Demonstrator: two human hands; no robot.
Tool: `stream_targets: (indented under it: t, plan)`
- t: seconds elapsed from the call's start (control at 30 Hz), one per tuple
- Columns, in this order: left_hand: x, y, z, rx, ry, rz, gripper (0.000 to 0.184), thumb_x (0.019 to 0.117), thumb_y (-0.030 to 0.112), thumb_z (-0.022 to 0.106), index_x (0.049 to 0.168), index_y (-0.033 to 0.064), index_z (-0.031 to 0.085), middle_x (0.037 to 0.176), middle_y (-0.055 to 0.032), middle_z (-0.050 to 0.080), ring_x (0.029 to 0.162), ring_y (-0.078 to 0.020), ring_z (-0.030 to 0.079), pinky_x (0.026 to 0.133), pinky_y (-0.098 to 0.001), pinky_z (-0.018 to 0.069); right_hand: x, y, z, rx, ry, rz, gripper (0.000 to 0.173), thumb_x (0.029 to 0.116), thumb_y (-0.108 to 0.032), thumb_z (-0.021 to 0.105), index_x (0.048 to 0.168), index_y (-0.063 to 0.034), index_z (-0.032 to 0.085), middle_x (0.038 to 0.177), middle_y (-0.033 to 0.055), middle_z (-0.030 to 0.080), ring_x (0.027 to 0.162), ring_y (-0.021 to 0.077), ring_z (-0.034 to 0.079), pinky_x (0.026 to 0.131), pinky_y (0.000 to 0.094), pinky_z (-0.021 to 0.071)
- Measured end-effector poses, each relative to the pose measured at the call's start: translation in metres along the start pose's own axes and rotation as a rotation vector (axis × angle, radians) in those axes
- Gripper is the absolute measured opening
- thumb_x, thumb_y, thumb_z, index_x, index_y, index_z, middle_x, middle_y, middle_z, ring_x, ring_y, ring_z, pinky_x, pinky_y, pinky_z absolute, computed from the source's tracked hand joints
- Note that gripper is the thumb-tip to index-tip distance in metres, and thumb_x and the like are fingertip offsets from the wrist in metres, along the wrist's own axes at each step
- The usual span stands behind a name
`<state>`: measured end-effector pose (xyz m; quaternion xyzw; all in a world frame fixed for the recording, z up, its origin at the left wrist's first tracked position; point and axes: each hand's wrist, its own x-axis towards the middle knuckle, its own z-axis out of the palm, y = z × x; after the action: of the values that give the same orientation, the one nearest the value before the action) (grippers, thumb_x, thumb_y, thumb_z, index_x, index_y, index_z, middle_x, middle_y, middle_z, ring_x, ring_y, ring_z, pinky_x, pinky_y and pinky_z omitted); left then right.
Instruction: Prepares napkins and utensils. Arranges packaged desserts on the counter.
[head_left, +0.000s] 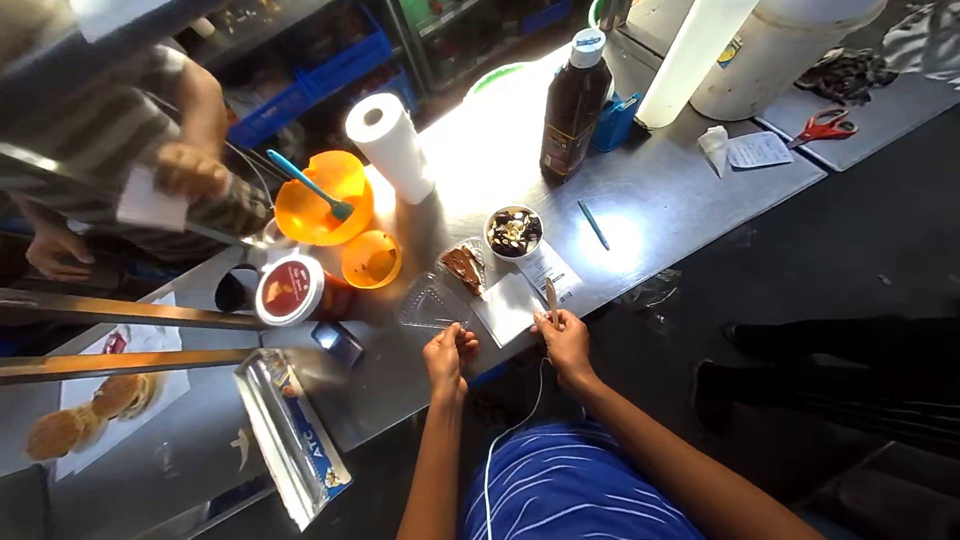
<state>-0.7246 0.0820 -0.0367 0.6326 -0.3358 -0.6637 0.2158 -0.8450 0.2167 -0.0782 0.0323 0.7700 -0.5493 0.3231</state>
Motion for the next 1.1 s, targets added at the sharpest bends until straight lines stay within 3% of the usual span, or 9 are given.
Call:
stream_targets:
  t: [0.17,0.33,0.57,0.63,0.73,0.8,0.9,1.0,1.1]
  plan:
    - [-0.005,-0.012,-0.006,0.011,0.006,-0.003,0.036,0.1066,0.028,0.057,0.098,-0.006,0.065,0.077,-0.0133,0.07,0.061,-0.0203,0.069,0.059,-0.0331,0.0608,-0.012,0.0,-0.025,-0.229,0.057,-0.134,0.029,0.0988,-0.025,0.07,0.112,-0.0022,0.06,0.071,0.0065,0.059,0.062,0.02,0.058,0.063,0.0425,0.0505]
    - [-0.021,-0.034,-0.006,0.117,-0.048,0.036,0.036,0.1082,0.026,0.054,0.099,-0.0075,0.065,0.082,-0.0144,0.071,0.067,-0.0205,0.071,0.062,-0.033,0.0614,-0.019,-0.001,-0.044,-0.085,-0.204,-0.097,0.022,0.1092,-0.016,0.046,0.111,-0.0013,0.061,0.08,0.0084,0.067,0.058,0.0163,0.061,0.055,0.0323,0.0526]
    - [-0.042,-0.045,0.013,0.168,-0.583,0.239,0.029,0.1059,0.016,0.054,0.118,-0.0064,0.068,0.105,-0.0161,0.074,0.095,-0.023,0.072,0.086,-0.0389,0.061,-0.041,-0.026,-0.04,0.289,-0.51,0.017,0.028,0.1116,-0.02,0.041,0.115,0.0019,0.058,0.078,0.0134,0.07,0.051,0.0163,0.061,0.047,0.0276,0.0525]
    - [-0.047,-0.043,0.02,0.105,-0.668,0.212,0.028,0.105,0.016,0.055,0.118,-0.0044,0.068,0.099,-0.0122,0.073,0.084,-0.0156,0.069,0.079,-0.0318,0.0597,-0.047,-0.024,-0.036,0.317,-0.606,0.042,0.029,0.1121,-0.022,0.038,0.124,-0.0012,0.055,0.075,0.0125,0.067,0.05,0.0162,0.06,0.045,0.0279,0.0512]
    - [-0.053,-0.044,0.03,0.002,-0.63,0.141,0.024,0.1055,0.015,0.055,0.102,-0.0048,0.068,0.071,-0.0096,0.065,0.051,-0.0113,0.057,0.046,-0.0257,0.0495,-0.049,-0.018,-0.03,0.231,-0.639,0.0,0.032,0.1121,-0.025,0.035,0.121,-0.0011,0.055,0.077,0.0132,0.067,0.057,0.0214,0.066,0.05,0.0344,0.0572]
    - [-0.051,-0.045,0.03,0.027,-0.542,0.169,0.023,0.1043,0.013,0.058,0.092,-0.0035,0.069,0.074,-0.0084,0.067,0.06,-0.0115,0.061,0.055,-0.0263,0.0527,-0.042,-0.011,-0.03,0.043,-0.55,-0.095,0.037,0.1101,-0.029,0.042,0.11,-0.0026,0.067,0.082,0.0087,0.07,0.069,0.0189,0.068,0.062,0.036,0.0588]
    - [-0.046,-0.042,0.026,0.042,-0.448,0.191,0.022,0.1052,0.005,0.054,0.103,-0.0094,0.07,0.091,-0.0163,0.075,0.082,-0.0212,0.074,0.077,-0.0352,0.0629,-0.029,-0.005,-0.035,-0.159,-0.416,-0.184,0.038,0.1057,-0.037,0.051,0.094,-0.0121,0.077,0.08,0.0003,0.071,0.071,0.0128,0.067,0.066,0.0348,0.0554]
    - [-0.039,-0.038,0.022,0.104,-0.409,0.154,0.027,0.1074,0.011,0.053,0.105,-0.0104,0.069,0.078,-0.0167,0.074,0.065,-0.0221,0.073,0.062,-0.0348,0.0631,-0.02,-0.014,-0.039,-0.143,-0.45,-0.069,0.041,0.1093,-0.036,0.048,0.097,-0.0048,0.072,0.067,0.0064,0.07,0.048,0.0158,0.063,0.044,0.031,0.0532]
    - [-0.033,-0.033,0.022,0.177,-0.441,0.124,0.03,0.1085,0.018,0.052,0.108,-0.0087,0.067,0.069,-0.014,0.069,0.052,-0.0191,0.067,0.05,-0.0323,0.0597,-0.007,-0.019,-0.037,-0.081,-0.511,-0.002,0.037,0.1121,-0.029,0.042,0.105,0.0003,0.065,0.064,0.0067,0.065,0.043,0.0128,0.054,0.041,0.0264,0.0457]
